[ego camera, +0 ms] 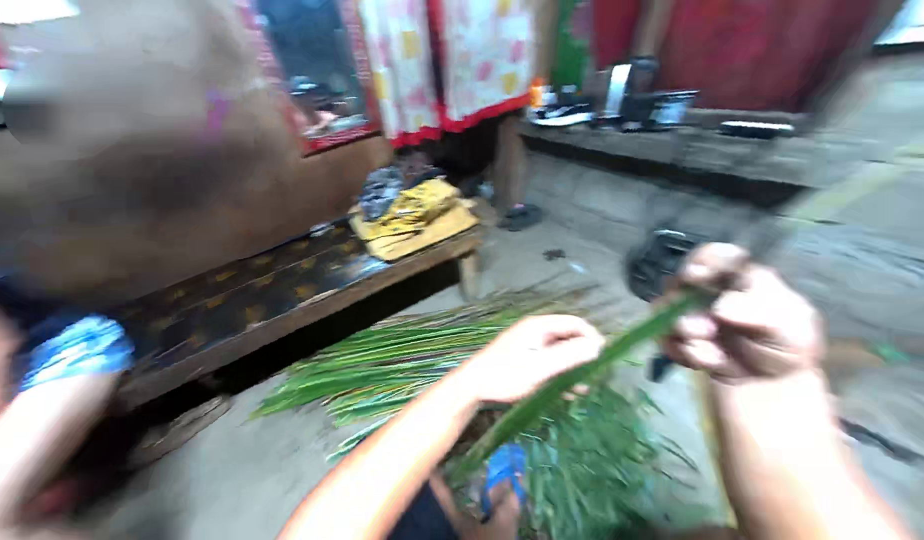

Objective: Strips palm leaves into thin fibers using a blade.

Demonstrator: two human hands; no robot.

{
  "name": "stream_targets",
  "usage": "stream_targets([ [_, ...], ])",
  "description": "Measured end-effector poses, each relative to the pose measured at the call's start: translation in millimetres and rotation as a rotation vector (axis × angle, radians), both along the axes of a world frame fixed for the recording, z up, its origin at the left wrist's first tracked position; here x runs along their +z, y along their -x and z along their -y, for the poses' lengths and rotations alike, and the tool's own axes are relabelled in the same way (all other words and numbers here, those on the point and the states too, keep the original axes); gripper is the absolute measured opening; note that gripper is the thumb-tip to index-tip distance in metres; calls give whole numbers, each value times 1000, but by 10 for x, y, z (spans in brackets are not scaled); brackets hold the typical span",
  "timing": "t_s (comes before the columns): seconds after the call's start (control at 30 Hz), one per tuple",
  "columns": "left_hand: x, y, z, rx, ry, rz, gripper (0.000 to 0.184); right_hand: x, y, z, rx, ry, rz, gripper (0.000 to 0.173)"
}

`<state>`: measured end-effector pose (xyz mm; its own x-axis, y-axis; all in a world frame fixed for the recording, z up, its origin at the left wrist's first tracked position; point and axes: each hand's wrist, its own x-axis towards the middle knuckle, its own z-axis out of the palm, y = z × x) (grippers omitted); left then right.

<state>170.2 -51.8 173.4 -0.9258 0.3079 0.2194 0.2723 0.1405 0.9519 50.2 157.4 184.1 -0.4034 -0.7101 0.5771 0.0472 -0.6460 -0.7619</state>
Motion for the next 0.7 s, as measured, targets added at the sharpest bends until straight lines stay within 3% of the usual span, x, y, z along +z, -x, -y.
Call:
stream_targets([
  [0.17,-204,255,-28,157,-99,-13,19,-190,62,40,-147,-112,121,40],
  [0.37,-260,523,-92,259,-157,-136,20,-514,143,-19,-230,-200,48,35],
  [0.53,119,773,44,305,151,-276,15,-531,216,-197,-280,-170,-20,36],
  [0.7,480,669,-18,101,250,-112,18,-417,190,-264,-286,-129,-96,31],
])
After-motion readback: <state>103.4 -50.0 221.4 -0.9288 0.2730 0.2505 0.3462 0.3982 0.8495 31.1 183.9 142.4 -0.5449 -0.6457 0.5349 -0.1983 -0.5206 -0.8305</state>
